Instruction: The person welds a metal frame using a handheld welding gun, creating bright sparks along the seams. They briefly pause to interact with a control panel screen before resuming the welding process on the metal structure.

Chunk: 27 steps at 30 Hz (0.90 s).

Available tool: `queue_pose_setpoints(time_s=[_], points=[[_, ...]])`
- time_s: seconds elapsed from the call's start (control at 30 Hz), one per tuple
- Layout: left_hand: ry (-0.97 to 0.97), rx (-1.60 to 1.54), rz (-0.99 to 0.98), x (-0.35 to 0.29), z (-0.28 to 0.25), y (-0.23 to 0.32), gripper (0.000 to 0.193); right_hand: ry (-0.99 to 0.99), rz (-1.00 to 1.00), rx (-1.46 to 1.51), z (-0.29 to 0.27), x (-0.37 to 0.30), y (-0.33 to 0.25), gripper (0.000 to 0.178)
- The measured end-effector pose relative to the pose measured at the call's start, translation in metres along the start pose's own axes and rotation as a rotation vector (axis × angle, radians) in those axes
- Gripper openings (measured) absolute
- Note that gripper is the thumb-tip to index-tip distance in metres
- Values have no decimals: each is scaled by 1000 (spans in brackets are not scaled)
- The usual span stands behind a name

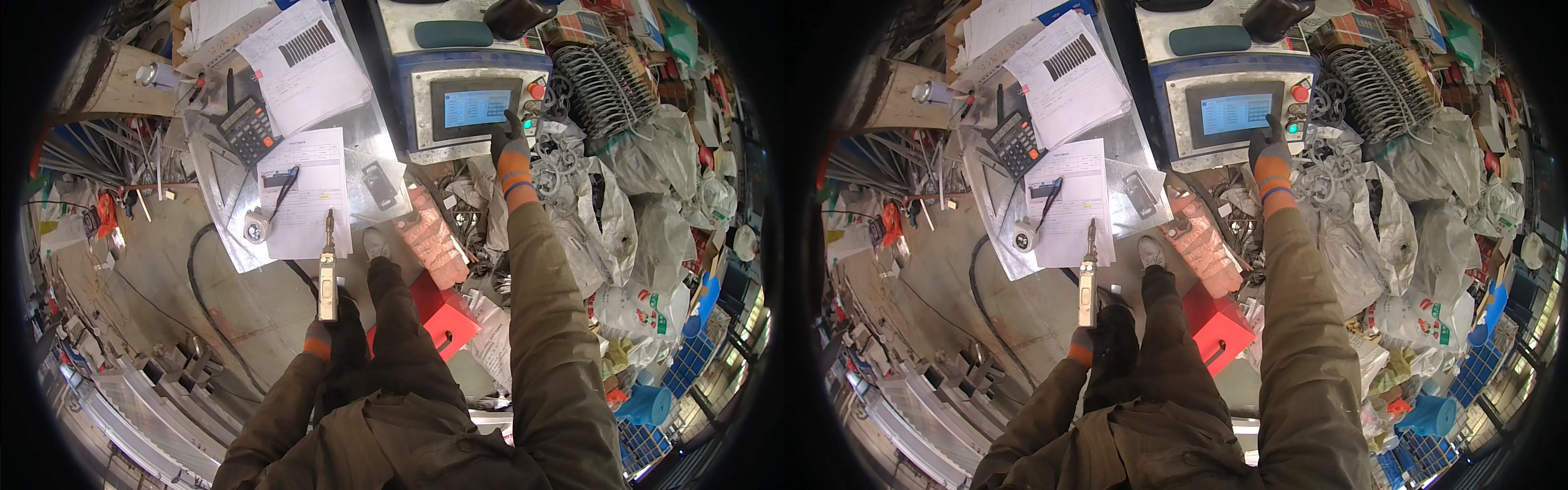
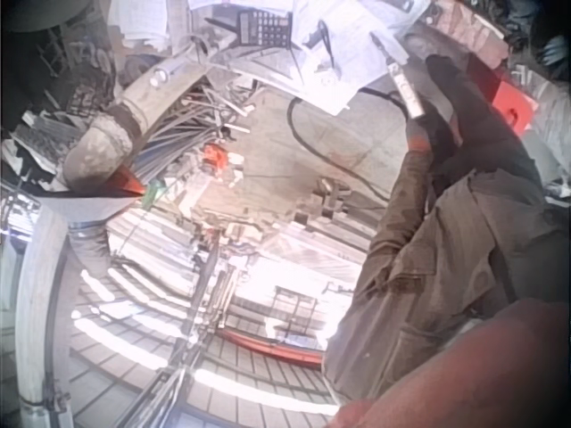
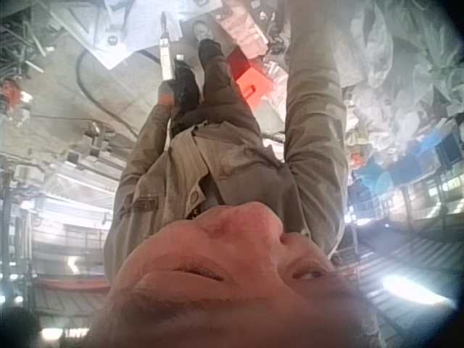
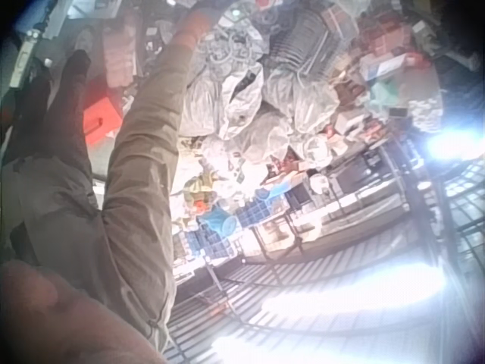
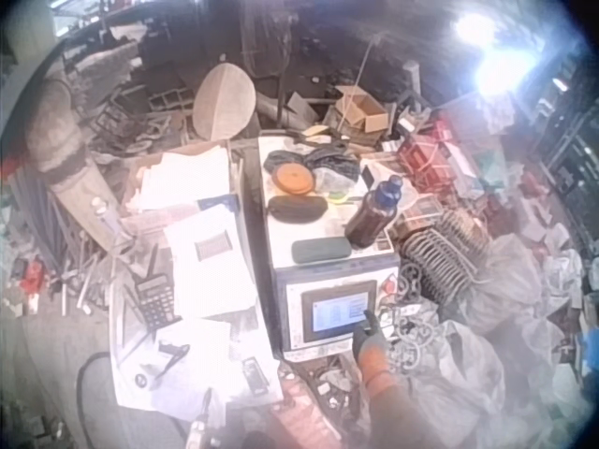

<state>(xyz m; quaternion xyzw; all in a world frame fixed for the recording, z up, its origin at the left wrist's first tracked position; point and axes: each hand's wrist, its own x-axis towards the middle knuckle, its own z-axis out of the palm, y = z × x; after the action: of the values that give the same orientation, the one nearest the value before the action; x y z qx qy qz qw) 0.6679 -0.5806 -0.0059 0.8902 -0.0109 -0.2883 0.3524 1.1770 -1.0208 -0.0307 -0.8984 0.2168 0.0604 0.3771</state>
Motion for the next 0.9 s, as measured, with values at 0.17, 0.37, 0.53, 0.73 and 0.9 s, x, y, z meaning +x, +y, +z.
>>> queue_pose_setpoints(time_s=[0.17, 0.37, 0.53, 0.73, 0.9], points=[[18, -102, -49, -4, 5, -5, 29, 7, -37, -28, 0, -4, -15, 61], [-37, -119, -122, -6, 7, -6, 30, -17, -26, -102, -4, -2, -20, 62], [2, 29, -3, -9, 11, -18, 31, 68, -81, -81, -1, -20, -19, 58], [-62, -137, -243, -8, 13, -16, 24, 5, 6, -43, 12, -28, -21, 52], [-72, -179, -324, -11, 35, -34, 17, 26, -32, -40, 18, -29, -20, 51]])
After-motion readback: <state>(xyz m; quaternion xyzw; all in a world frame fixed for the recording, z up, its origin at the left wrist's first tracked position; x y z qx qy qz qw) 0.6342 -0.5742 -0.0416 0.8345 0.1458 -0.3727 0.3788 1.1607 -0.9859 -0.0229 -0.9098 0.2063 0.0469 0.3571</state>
